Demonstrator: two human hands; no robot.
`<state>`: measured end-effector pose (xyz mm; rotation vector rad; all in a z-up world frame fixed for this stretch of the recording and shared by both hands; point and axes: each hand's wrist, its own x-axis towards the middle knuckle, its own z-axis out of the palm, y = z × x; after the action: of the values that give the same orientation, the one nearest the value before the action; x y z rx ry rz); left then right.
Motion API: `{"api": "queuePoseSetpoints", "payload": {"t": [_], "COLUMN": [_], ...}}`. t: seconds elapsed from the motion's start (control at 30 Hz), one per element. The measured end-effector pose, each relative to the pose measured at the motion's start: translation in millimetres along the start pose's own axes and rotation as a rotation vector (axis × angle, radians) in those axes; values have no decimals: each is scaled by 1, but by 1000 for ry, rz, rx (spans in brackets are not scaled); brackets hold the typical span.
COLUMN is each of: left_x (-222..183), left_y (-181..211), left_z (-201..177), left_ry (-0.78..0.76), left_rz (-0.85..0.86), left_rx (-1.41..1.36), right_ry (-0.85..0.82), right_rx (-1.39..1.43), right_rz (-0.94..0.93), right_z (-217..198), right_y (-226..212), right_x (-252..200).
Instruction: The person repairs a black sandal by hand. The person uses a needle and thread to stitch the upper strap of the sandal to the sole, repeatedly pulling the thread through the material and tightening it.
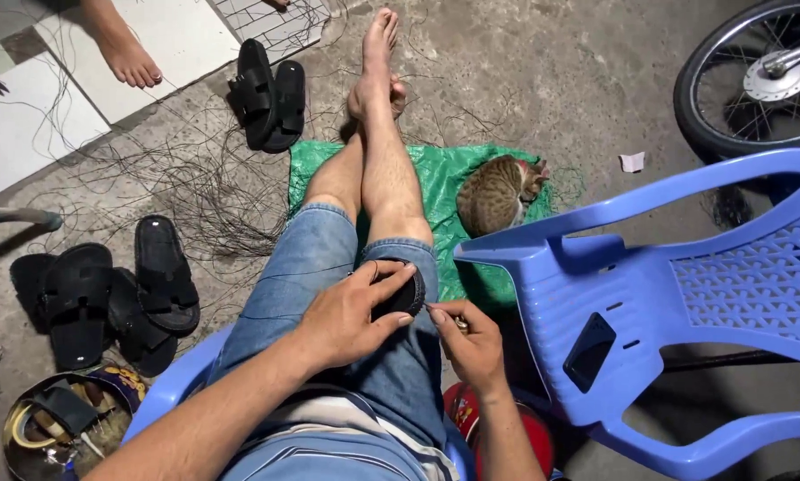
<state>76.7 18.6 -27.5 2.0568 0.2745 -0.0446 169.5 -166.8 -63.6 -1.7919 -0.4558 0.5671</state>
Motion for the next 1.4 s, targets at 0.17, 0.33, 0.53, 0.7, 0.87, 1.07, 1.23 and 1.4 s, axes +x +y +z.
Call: {"api": "queuePoseSetpoints", "payload": {"t": [0.17,0.33,0.53,0.7,0.87,1.07,1.23,1.4], "left_x": [3,3,3,3,4,3,1,2], "left_y": [1,-5,-8,-10,-7,-9,3,2], "left_z": [9,13,7,8,9,11,-2,-1], "left_ry": [-27,-13,-5,-36,-41,-25,-34,-50], "left_rz": [-41,-58,-43,-34,-52,-26,29,18], "left_rx": [73,98,92,85,102,95,-20,-24], "right_ry": [-28,-90,-198,-233,-420,-475,-389,-406], "right_rx": [33,102,-530,-576,-643,-813,-829,-836], "right_rz": [46,85,491,-31,-292,-443,-277,-253], "right_z": [-5,-10,-34,-70,-50,-39,-31,-31], "right_y": [-2,-4,-21,-25,-69,-68,-75,-76], "right_x": [-7,-7,9,4,5,14,16,17]}}
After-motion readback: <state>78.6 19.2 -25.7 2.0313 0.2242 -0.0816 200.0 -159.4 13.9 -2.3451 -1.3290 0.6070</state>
